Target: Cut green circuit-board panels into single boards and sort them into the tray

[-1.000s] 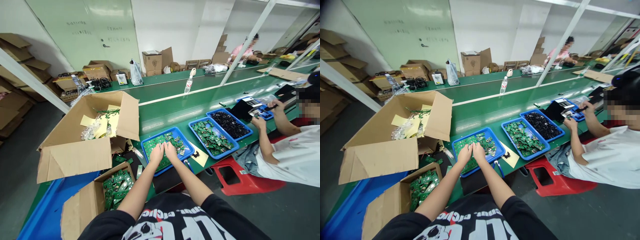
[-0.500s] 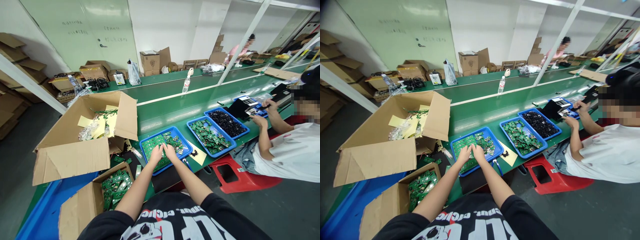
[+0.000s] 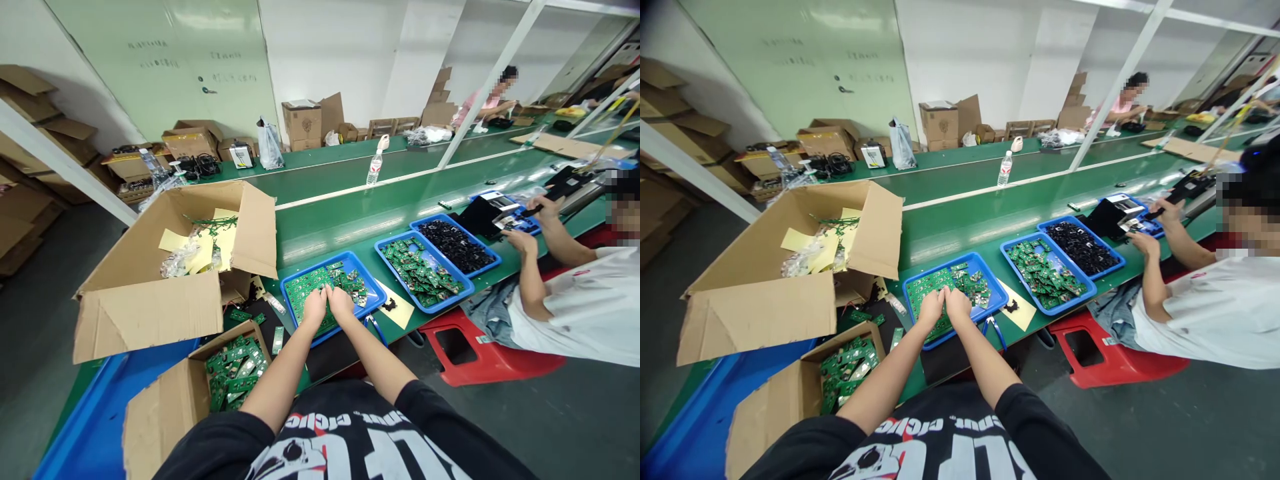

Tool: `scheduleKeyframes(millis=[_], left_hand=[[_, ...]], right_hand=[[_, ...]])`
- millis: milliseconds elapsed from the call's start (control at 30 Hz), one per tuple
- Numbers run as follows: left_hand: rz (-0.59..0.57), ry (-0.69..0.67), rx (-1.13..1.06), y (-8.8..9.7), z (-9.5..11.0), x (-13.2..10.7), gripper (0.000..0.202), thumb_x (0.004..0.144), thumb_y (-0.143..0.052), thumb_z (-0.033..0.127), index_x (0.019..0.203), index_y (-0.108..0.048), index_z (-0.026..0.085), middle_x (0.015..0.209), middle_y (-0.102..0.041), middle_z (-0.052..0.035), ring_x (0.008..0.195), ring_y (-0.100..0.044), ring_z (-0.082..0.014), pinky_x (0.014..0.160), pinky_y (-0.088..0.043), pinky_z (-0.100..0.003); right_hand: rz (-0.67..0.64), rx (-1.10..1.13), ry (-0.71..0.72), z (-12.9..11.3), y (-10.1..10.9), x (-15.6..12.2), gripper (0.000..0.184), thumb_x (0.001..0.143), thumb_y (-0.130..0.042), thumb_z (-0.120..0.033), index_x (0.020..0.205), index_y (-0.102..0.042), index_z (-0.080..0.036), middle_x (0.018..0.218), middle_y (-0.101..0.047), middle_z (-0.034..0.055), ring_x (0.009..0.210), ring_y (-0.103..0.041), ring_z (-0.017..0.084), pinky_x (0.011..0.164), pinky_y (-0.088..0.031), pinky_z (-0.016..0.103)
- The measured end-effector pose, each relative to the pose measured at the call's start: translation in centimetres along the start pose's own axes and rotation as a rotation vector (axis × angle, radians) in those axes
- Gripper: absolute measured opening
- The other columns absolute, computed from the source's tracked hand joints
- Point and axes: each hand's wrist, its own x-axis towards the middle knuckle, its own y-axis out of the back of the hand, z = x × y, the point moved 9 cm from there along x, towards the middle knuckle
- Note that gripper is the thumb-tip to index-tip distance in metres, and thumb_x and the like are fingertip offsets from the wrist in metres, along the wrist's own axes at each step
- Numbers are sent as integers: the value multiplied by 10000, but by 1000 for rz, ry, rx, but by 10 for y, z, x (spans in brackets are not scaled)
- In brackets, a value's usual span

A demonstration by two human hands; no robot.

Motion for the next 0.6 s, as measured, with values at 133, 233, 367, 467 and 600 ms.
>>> scheduleKeyframes(millis=[133, 233, 367, 467, 600], left_hand=[[23, 0, 15, 0, 1, -1, 338, 866, -372, 390, 858, -573, 118, 821, -625, -51, 775, -586, -153, 741, -441, -354], [29, -6, 2, -2, 3, -4, 333, 871, -359, 376, 870, -568, 116, 841, -631, -64, 788, -589, -161, 746, -433, -354], [38, -3, -51, -1, 4, -6, 309, 873, -338, 331, 845, -564, 123, 865, -638, -124, 819, -602, -206, 714, -424, -326], [38, 9, -124, 7, -1, -3, 305, 865, -345, 349, 840, -555, 129, 827, -638, -133, 745, -620, -219, 656, -423, -305], [7, 65, -255, 17, -17, 2, 346, 855, -362, 411, 903, -533, 115, 723, -615, -75, 513, -583, -149, 542, -426, -279]], right_hand=[[9, -21, -10, 0, 2, -2, 550, 886, -200, -456, 959, -611, -98, 978, -638, 192, 911, -605, 271, 744, -418, 343], [31, -28, -12, -2, 3, -3, 497, 886, -236, -429, 979, -594, -96, 979, -637, 194, 916, -602, 279, 751, -413, 351], [55, -11, 0, -1, 8, -1, 466, 879, -261, -436, 997, -575, -112, 988, -636, 184, 924, -599, 262, 764, -403, 336], [62, 12, -14, 14, 17, 7, 522, 878, -211, -472, 1007, -566, -111, 993, -632, 188, 934, -594, 255, 766, -398, 330], [83, 36, -72, 47, 36, 24, 559, 871, -201, -488, 1063, -523, -74, 1010, -607, 230, 970, -572, 281, 778, -388, 355]])
